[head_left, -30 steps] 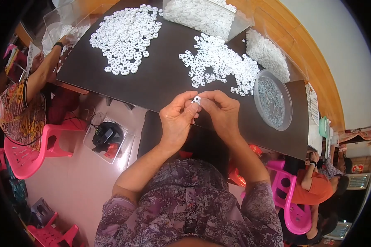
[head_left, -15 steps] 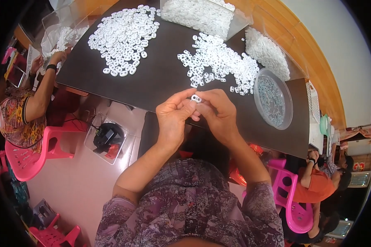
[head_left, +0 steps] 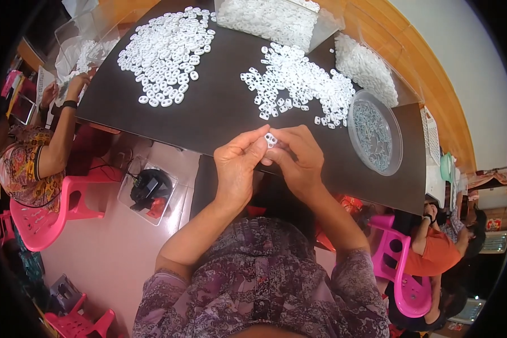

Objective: Assembling small white plastic components by manually inserting grey inserts into them.

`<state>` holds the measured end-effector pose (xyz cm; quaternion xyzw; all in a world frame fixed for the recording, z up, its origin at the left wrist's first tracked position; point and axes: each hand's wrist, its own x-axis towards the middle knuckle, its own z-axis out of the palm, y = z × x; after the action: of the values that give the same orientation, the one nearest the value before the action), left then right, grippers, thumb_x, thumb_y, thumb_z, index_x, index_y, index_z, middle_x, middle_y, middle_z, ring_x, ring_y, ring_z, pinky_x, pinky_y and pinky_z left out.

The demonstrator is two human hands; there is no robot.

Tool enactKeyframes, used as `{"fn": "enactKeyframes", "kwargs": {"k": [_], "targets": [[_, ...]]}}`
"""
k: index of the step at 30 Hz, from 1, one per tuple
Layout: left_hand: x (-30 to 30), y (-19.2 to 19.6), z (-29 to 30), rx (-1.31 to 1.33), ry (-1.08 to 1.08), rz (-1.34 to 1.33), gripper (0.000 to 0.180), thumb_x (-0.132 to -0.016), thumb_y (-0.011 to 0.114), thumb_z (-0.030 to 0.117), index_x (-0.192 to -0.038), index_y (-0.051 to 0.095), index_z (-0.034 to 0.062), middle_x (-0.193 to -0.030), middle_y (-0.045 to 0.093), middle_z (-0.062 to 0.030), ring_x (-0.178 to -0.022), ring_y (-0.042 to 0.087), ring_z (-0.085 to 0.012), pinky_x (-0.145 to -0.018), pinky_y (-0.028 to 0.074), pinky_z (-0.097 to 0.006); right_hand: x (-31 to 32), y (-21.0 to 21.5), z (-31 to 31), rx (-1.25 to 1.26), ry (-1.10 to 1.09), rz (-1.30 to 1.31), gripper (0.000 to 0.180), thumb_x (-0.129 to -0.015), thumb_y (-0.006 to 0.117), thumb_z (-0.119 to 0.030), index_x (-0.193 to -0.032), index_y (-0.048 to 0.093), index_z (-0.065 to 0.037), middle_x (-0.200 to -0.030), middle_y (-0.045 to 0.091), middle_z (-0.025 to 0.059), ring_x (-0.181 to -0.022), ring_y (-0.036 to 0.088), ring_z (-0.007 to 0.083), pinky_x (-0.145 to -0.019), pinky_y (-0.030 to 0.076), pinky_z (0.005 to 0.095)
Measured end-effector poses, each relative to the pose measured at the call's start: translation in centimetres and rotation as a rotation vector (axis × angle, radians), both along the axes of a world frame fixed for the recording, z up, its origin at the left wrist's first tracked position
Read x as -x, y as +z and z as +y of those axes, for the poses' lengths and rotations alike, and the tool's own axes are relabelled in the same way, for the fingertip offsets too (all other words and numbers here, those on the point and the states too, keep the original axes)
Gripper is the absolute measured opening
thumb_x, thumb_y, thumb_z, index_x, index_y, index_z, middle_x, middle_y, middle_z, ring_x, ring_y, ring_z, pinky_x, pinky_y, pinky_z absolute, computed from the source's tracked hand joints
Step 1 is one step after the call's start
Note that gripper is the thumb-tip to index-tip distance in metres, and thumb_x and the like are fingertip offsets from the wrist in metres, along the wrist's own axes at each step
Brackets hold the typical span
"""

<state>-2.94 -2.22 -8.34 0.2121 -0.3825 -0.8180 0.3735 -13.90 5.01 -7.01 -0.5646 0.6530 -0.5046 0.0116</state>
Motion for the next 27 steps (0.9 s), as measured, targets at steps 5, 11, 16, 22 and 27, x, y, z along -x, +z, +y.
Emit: {"fn": "enactKeyframes", "kwargs": {"k": [5,11,16,22,27], "targets": [[-0.1,-0.4,0.0,0.091,0.017,0.012,0.024,-0.087,0.059,0.003,-0.109,0.061,-0.0052,-0.089,0.063,-0.0068,-0.07,0.054,-0.0079,-0.065,0.045,-0.019,-0.2,0.0,0.2,0.018,0.002,-0.007,0.028,-0.071,0.066,0.005,-0.099,0.064,0.001,-0.088,0.06,0.0083,-0.071,0.055,0.0147,-0.061,0.044,0.0245],[-0.1,-0.4,0.5,0.153,0.094,0.136,0.024,-0.087,0.059,0.005,-0.108,0.06,-0.0063,-0.092,0.062,-0.0077,-0.072,0.053,-0.0085,-0.066,0.045,-0.02,-0.9,0.3,0.0,0.093,0.017,-0.022,0.028,-0.071,0.065,0.006,-0.099,0.064,0.003,-0.086,0.06,0.0088,-0.07,0.054,0.0147,-0.06,0.044,0.0244],[0.0,-0.8,0.8,0.178,0.149,0.176,0.021,-0.088,0.059,0.008,-0.105,0.06,-0.0055,-0.086,0.06,-0.0039,-0.073,0.052,-0.0072,-0.067,0.044,-0.02,-1.5,0.3,0.0,0.131,0.012,-0.008,0.029,-0.07,0.065,0.007,-0.098,0.064,0.003,-0.086,0.06,0.0093,-0.069,0.054,0.0153,-0.059,0.044,0.0249],[0.1,-1.0,1.2,0.245,0.238,0.088,0.019,-0.09,0.059,0.014,-0.098,0.061,-0.0034,-0.083,0.058,-0.001,-0.073,0.05,-0.005,-0.067,0.042,-0.018,-2.0,-0.1,-0.2,0.188,-0.017,0.029,0.028,-0.069,0.065,0.007,-0.097,0.063,0.004,-0.086,0.061,0.0105,-0.07,0.054,0.0173,-0.058,0.044,0.0264],[-0.1,-0.8,1.6,0.242,0.235,0.083,0.02,-0.09,0.059,0.016,-0.096,0.06,-0.0025,-0.082,0.057,0.0002,-0.074,0.048,-0.0046,-0.069,0.041,-0.018,-2.4,-0.1,-0.3,0.235,-0.045,0.023,0.024,-0.069,0.069,0.001,-0.092,0.063,0.003,-0.081,0.06,0.0103,-0.066,0.053,0.0215,-0.056,0.043,0.0291]]}}
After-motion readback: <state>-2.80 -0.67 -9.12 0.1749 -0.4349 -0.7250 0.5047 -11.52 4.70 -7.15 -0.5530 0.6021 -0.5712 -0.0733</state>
